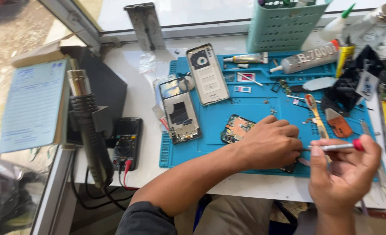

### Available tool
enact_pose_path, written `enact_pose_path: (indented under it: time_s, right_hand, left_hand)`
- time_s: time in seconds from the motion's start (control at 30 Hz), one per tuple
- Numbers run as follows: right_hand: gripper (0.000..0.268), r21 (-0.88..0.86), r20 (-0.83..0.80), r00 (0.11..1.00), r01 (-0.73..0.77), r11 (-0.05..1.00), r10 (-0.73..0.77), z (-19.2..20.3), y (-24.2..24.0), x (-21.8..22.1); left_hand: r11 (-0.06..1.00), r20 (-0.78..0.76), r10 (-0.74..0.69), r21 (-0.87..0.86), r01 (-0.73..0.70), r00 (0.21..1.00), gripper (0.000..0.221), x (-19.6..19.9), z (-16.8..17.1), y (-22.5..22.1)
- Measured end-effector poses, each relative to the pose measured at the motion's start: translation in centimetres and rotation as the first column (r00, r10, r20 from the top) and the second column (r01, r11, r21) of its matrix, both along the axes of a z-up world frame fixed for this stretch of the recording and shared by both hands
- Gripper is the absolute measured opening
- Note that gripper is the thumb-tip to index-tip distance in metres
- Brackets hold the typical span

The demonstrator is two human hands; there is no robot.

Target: Repairing a smartphone by repositioning the battery and using a screwdriver on internal components

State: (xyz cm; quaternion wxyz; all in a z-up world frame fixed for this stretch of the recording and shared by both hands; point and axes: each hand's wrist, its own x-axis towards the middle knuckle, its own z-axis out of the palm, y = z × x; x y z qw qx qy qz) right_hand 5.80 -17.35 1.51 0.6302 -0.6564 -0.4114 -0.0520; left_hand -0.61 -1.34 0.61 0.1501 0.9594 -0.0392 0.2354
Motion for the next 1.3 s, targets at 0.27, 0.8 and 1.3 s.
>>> enact_pose_path:
  time_s: [0.27, 0.8, 1.3]
  right_hand:
    - [0.025, -0.130, -0.042, 0.998, 0.038, 0.991, -0.044, -1.4, -0.6, 0.0]
    - [0.084, -0.063, -0.007, 1.000, 0.000, 0.998, -0.001, -1.5, -1.8, -0.2]
    - [0.065, -0.091, -0.012, 1.000, 0.014, 0.996, -0.015, -0.5, -0.7, -1.2]
  left_hand:
    - [0.999, -0.068, -0.006, -0.044, 0.003, 0.998, 0.020, 0.3, -0.7, 0.1]
    - [0.999, -0.036, -0.048, -0.013, 0.048, 0.998, 0.017, 0.2, 0.2, -0.4]
    - [0.999, -0.114, 0.041, 0.005, -0.040, 0.993, 0.017, 0.5, -0.8, -0.3]
